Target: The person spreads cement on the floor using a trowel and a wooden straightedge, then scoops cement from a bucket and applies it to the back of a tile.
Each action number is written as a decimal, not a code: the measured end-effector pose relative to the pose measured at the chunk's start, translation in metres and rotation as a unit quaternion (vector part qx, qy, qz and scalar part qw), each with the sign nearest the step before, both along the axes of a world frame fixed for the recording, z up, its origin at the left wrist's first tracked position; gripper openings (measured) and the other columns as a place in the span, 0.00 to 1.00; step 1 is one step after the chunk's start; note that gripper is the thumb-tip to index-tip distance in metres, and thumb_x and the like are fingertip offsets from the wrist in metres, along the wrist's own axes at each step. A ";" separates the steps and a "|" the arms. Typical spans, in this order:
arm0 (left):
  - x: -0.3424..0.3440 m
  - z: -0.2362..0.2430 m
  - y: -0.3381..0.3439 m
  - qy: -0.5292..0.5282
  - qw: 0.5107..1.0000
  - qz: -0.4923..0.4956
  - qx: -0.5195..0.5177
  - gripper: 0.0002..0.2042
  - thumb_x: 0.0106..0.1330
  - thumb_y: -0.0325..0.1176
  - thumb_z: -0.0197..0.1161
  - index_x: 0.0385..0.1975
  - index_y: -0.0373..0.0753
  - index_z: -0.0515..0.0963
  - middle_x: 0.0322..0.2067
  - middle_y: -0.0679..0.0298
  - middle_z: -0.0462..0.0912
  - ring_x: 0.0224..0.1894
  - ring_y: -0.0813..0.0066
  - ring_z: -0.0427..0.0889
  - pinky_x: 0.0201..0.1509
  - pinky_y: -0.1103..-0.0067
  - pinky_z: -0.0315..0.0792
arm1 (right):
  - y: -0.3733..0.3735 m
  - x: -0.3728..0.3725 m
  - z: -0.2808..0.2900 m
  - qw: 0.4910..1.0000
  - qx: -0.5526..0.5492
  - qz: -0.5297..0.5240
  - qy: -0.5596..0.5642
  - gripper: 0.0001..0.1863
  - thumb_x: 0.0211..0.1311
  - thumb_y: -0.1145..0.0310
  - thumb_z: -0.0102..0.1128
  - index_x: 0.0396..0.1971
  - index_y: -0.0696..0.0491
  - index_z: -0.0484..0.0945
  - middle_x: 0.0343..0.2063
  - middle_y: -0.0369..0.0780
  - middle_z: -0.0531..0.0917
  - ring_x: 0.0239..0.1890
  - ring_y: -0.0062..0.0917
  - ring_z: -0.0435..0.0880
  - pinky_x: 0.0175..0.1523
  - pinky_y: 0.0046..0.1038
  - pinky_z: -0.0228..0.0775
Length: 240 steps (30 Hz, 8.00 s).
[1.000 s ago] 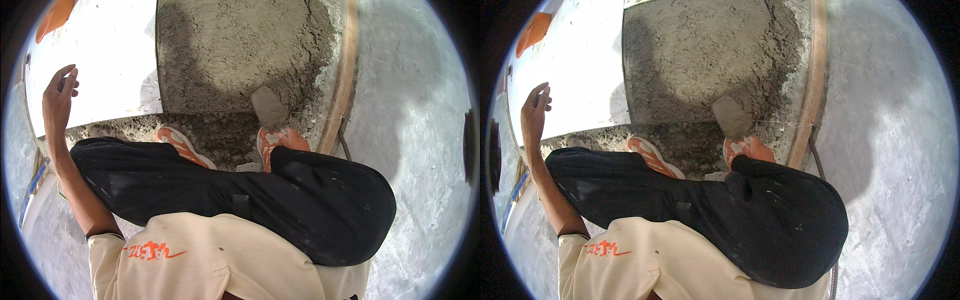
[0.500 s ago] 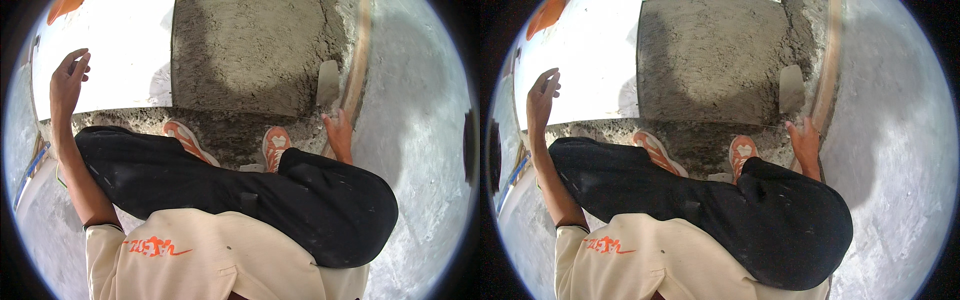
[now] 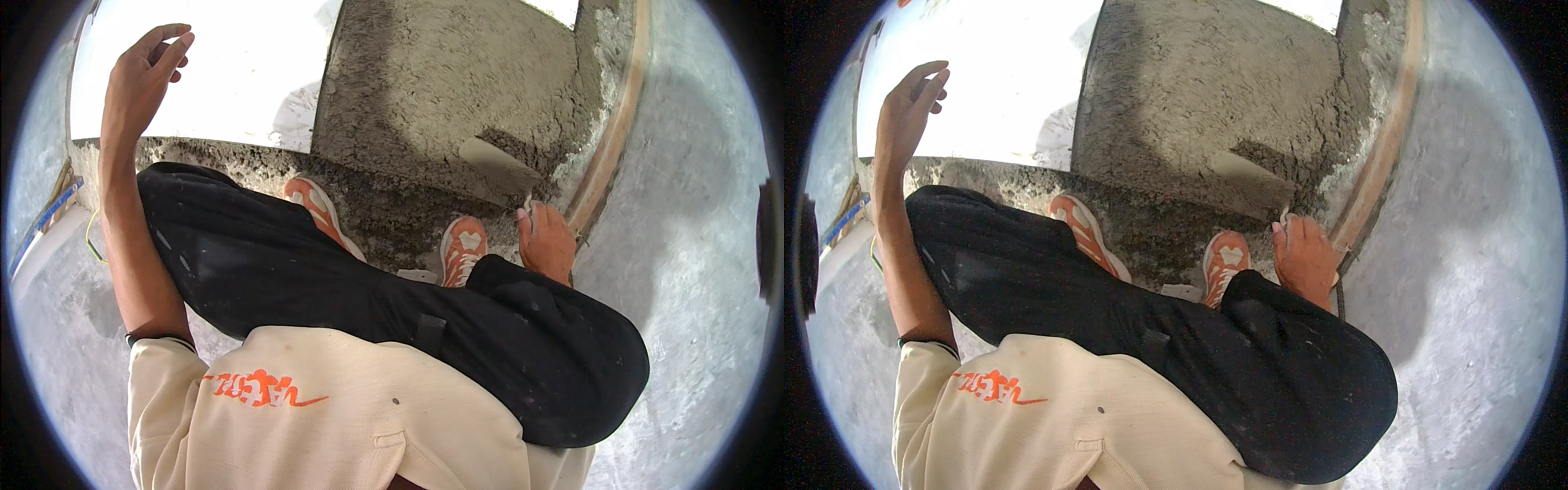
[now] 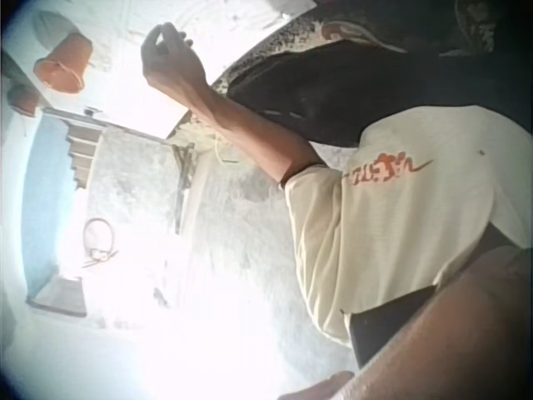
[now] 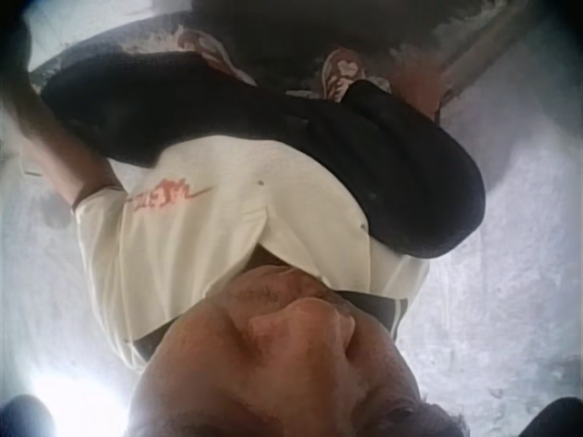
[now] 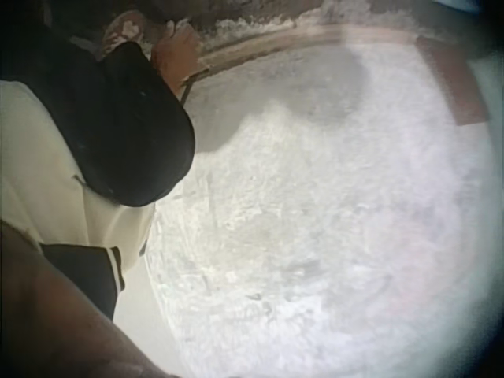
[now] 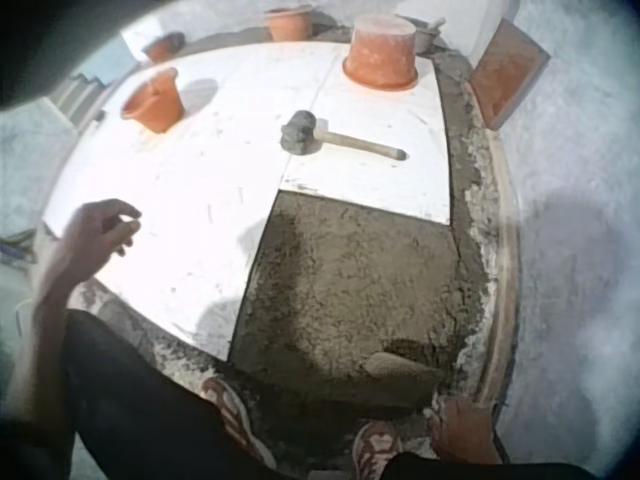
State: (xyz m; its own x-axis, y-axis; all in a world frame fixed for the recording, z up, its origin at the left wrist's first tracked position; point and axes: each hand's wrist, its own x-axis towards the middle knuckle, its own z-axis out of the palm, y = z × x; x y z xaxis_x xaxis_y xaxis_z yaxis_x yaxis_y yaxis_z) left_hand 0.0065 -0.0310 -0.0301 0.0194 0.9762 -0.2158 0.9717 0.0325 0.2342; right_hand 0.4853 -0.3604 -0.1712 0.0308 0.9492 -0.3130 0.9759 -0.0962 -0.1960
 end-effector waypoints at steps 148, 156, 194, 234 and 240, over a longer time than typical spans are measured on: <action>-0.203 0.045 -0.072 -0.375 0.699 0.411 0.450 0.19 0.84 0.44 0.53 0.59 0.36 0.82 0.29 0.70 0.77 0.30 0.81 0.73 0.35 0.81 0.67 | 0.274 -0.101 -0.013 0.988 -0.084 0.117 0.049 0.24 0.81 0.53 0.49 0.45 0.62 0.80 0.38 0.58 0.86 0.43 0.57 0.86 0.50 0.53 0.76; -0.198 0.043 -0.066 -0.378 0.708 0.398 0.444 0.20 0.84 0.44 0.53 0.59 0.34 0.82 0.30 0.69 0.77 0.30 0.81 0.74 0.34 0.80 0.67 | 0.292 -0.119 -0.018 0.895 -0.195 -0.181 0.359 0.19 0.80 0.57 0.52 0.51 0.59 0.73 0.33 0.42 0.79 0.31 0.31 0.84 0.36 0.39 0.80; -0.162 0.047 -0.049 -0.366 0.753 0.330 0.435 0.21 0.86 0.43 0.50 0.60 0.33 0.82 0.27 0.70 0.76 0.31 0.83 0.74 0.38 0.81 0.68 | 0.394 -0.078 0.022 0.977 -0.110 0.161 -0.085 0.23 0.80 0.52 0.53 0.60 0.55 0.80 0.47 0.48 0.89 0.52 0.42 0.88 0.58 0.48 0.79; -0.116 0.044 -0.023 -0.402 0.775 0.281 0.398 0.20 0.85 0.45 0.52 0.60 0.36 0.83 0.27 0.72 0.72 0.30 0.83 0.70 0.37 0.82 0.66 | 0.174 0.044 -0.037 0.977 -0.023 -0.187 0.097 0.21 0.81 0.54 0.49 0.54 0.58 0.79 0.45 0.58 0.85 0.52 0.55 0.84 0.58 0.50 0.74; -0.121 0.044 -0.026 -0.406 0.772 0.284 0.399 0.20 0.84 0.44 0.54 0.59 0.36 0.83 0.29 0.72 0.72 0.31 0.82 0.69 0.39 0.81 0.68 | 0.175 -0.011 -0.019 0.987 -0.008 -0.127 0.102 0.22 0.80 0.52 0.51 0.56 0.56 0.79 0.53 0.54 0.84 0.56 0.55 0.83 0.60 0.52 0.74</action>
State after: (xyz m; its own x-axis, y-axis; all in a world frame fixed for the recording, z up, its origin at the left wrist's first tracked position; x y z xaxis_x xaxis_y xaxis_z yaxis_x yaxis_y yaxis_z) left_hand -0.1141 -0.0572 0.0137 -0.6476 0.6933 0.3162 0.3764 -0.0697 0.9238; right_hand 0.4744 -0.1854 -0.1906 0.2012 0.9141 -0.3521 0.8600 -0.3369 -0.3832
